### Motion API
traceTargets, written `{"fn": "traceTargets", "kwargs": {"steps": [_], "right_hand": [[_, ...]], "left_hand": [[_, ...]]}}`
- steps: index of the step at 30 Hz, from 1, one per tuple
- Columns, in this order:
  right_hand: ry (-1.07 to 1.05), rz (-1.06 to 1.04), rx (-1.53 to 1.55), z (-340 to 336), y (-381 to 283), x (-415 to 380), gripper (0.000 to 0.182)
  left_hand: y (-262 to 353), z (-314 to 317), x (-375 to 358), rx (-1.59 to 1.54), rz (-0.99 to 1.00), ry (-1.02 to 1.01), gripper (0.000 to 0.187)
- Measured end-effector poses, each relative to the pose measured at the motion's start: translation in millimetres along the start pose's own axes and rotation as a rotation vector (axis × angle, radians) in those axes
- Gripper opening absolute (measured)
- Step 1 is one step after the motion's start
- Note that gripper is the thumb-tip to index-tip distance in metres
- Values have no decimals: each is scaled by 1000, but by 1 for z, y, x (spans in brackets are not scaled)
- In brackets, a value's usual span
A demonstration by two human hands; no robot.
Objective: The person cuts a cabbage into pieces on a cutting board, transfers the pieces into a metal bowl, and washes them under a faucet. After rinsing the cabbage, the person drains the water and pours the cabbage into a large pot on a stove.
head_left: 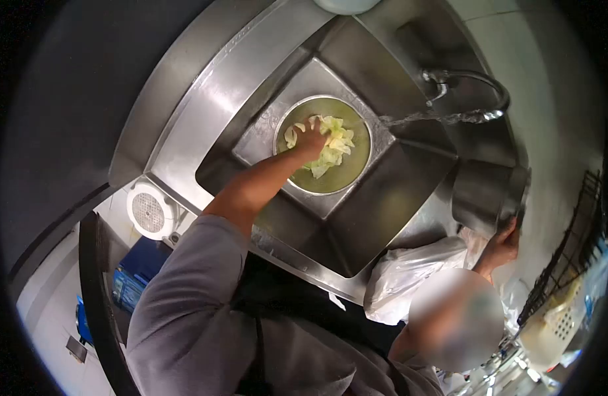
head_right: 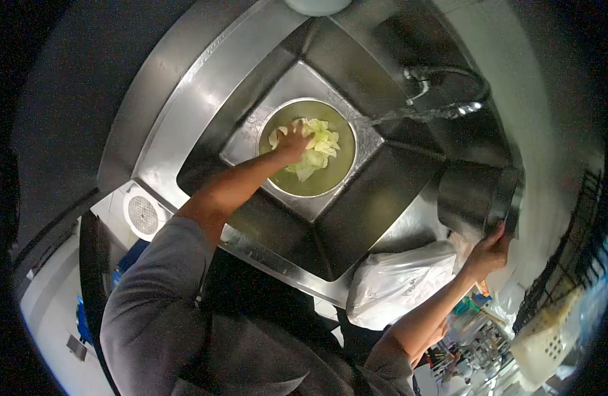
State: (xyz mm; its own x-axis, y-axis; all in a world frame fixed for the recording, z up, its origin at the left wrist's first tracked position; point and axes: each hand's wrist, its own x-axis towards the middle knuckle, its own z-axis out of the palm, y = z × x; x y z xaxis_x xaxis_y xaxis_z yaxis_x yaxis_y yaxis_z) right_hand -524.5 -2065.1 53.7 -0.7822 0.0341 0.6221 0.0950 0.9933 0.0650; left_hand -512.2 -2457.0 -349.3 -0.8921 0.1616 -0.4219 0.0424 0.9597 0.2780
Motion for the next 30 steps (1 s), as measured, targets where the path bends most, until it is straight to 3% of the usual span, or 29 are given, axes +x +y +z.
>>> {"fn": "traceTargets", "kwargs": {"steps": [3, 5, 7, 8, 10, 11, 12, 13, 14, 15, 16, 17, 19, 20, 22, 23, 24, 27, 28, 30], "right_hand": [[-44, -27, -128, 36, 14, -25, 30], [4, -55, -70, 50, 22, -31, 25], [118, -101, 39, 50, 18, -37, 19], [148, -168, -134, 36, -20, -36, 17], [61, -72, 263, 50, -72, -69, 20], [-188, 130, 390, 71, -100, -97, 22], [-392, 18, 488, 103, -127, -117, 25], [-607, -75, 594, 136, -154, -136, 28], [-945, 153, 665, 162, -186, -147, 30], [-1074, 283, 819, 228, -186, -187, 35], [-1099, 245, 710, 273, -201, -208, 51], [-1092, 448, 834, 321, -210, -239, 58], [-1044, 343, 734, 399, -228, -283, 66], [-988, 43, 512, 429, -240, -298, 66], [-940, -206, 426, 443, -262, -304, 64], [-972, -162, 558, 433, -268, -294, 62], [-1002, -117, 691, 422, -273, -284, 61], [-1528, 751, 941, 400, -280, -259, 60], [-1493, 729, 956, 382, -283, -246, 56], [-1408, 422, 1012, 382, -270, -249, 55]], "left_hand": [[1, 17, -20, 23, 193, -57, 79], [-6, 40, 0, 25, 182, 106, 46], [-7, 84, 37, -146, 136, 308, 31], [-11, 55, 40, -248, 203, 218, 22], [-19, 43, 68, -342, 194, 108, 24], [-22, 38, 76, -388, 189, 49, 27], [-29, 20, 74, -436, 268, 46, 36], [-31, 19, 80, -503, 201, 106, 38], [-28, 21, 89, -573, 133, 166, 40], [-29, 18, 99, -638, 66, 239, 43], [-38, 7, 98, -623, 102, 206, 45], [-44, 1, 96, -689, 73, 154, 50], [-51, -8, 86, -825, 9, 47, 60], [-52, -32, 71, -813, 55, -64, 68], [-62, 13, 76, -887, 34, 10, 74], [-62, 34, 76, -929, 28, 41, 76], [-57, 42, 70, -896, -156, 133, 81], [-62, 76, 80, -1383, -234, 47, 78], [-58, 114, 90, -1756, -147, 141, 69], [-43, 100, 90, -1518, -333, 3, 59]]}}
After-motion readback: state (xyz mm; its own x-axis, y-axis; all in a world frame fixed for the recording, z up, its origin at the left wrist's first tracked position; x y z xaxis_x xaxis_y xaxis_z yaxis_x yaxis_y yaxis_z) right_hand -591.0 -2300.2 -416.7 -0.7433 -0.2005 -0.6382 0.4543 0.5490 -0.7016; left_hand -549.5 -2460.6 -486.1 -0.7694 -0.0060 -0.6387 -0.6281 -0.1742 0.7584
